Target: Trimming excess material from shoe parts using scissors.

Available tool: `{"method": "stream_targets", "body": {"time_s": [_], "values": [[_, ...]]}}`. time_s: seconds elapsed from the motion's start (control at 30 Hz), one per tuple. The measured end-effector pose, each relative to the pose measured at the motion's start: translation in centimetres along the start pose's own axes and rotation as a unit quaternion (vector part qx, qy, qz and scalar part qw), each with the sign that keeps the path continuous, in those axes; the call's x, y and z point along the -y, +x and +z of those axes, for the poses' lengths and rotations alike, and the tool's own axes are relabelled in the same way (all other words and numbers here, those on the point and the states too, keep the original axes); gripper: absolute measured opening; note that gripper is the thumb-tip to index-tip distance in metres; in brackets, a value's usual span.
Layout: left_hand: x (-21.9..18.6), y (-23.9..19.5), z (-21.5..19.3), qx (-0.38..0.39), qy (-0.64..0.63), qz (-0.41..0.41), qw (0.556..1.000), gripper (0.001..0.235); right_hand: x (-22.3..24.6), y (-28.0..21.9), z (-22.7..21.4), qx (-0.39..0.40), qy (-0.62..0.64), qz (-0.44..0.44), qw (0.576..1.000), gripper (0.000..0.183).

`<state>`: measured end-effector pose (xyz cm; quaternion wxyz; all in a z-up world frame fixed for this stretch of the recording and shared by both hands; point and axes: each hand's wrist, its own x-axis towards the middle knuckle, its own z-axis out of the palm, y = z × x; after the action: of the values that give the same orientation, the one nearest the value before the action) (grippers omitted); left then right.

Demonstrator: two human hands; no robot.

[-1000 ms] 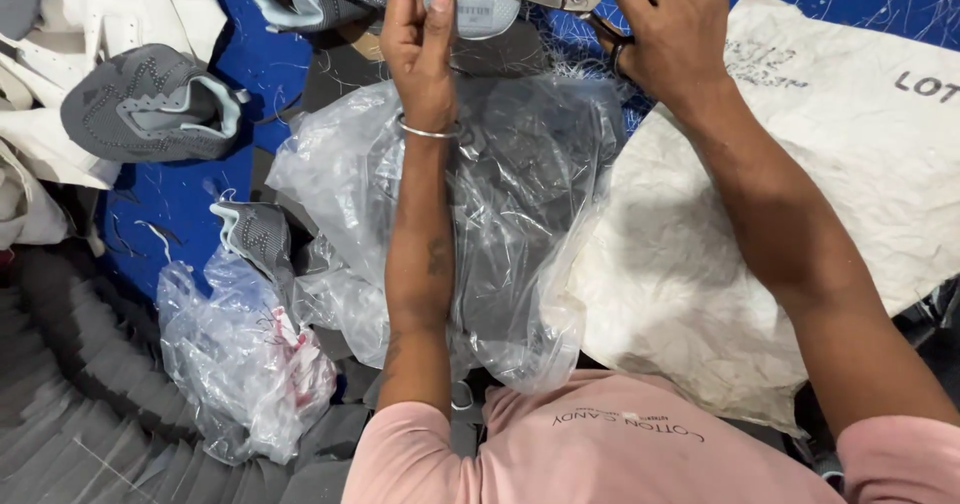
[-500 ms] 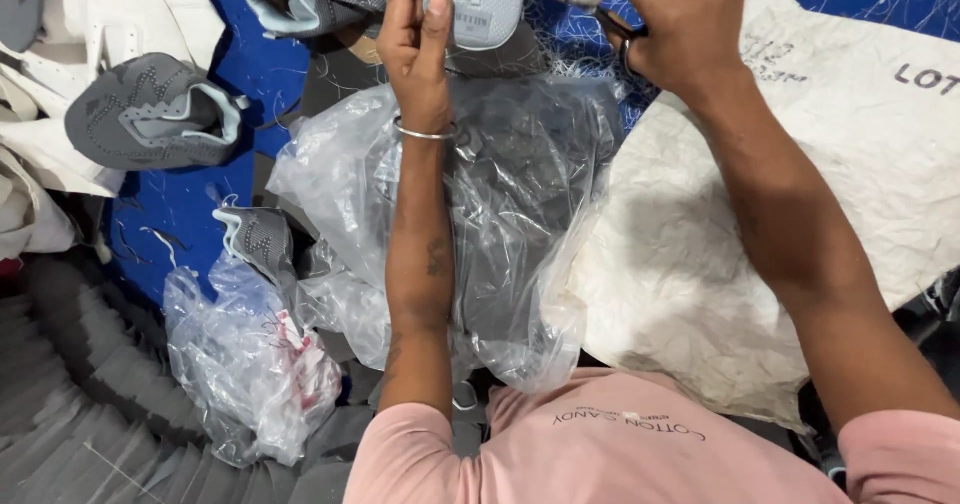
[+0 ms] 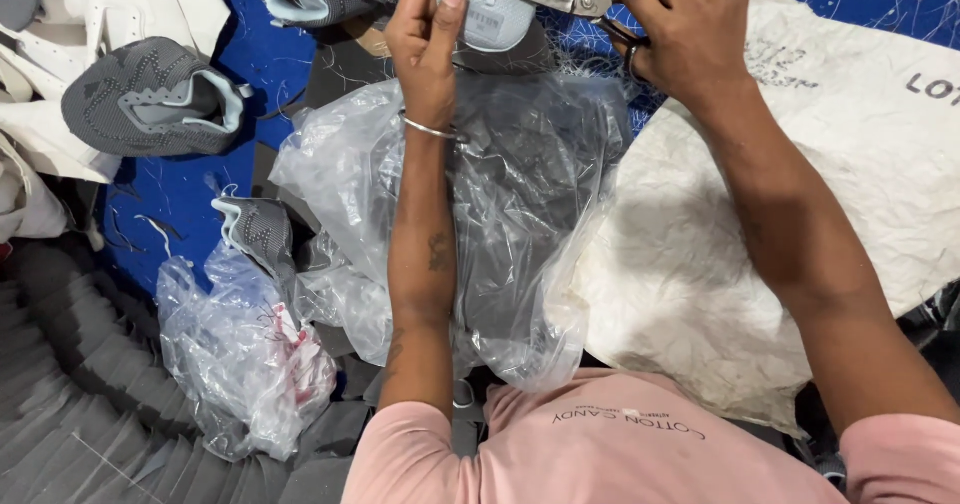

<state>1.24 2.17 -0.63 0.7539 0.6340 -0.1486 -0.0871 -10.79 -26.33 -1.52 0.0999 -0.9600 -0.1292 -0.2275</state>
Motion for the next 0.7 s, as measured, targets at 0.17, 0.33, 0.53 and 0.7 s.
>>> {"method": "stream_targets", "body": {"time_s": [0.17, 0.33, 0.53, 0.7], "values": [[-2.4, 0.3, 1.9, 0.014, -0.054, -0.058, 0.997, 0.038, 0.7, -0.1, 0.9, 0.023, 0.072, 0.031, 0.997, 0.041], [0.5, -0.1, 0.5, -0.018, -0.090, -0.034, 0.995, 0.039, -0.7, -2.1, 3.1, 0.074, 0.114, 0.092, 0.986, 0.020], [0.4, -0.1, 0.1, -0.074, 0.004, 0.040, 0.996, 0.037, 0.9, 2.0, -1.9, -0.010, 0.087, 0.024, 0.996, 0.033], [-1.5, -0.3, 1.4, 0.023, 0.028, 0.019, 0.999, 0.043, 2.0, 0.2, 1.7, 0.080, 0.336, 0.210, 0.915, 0.042]]}}
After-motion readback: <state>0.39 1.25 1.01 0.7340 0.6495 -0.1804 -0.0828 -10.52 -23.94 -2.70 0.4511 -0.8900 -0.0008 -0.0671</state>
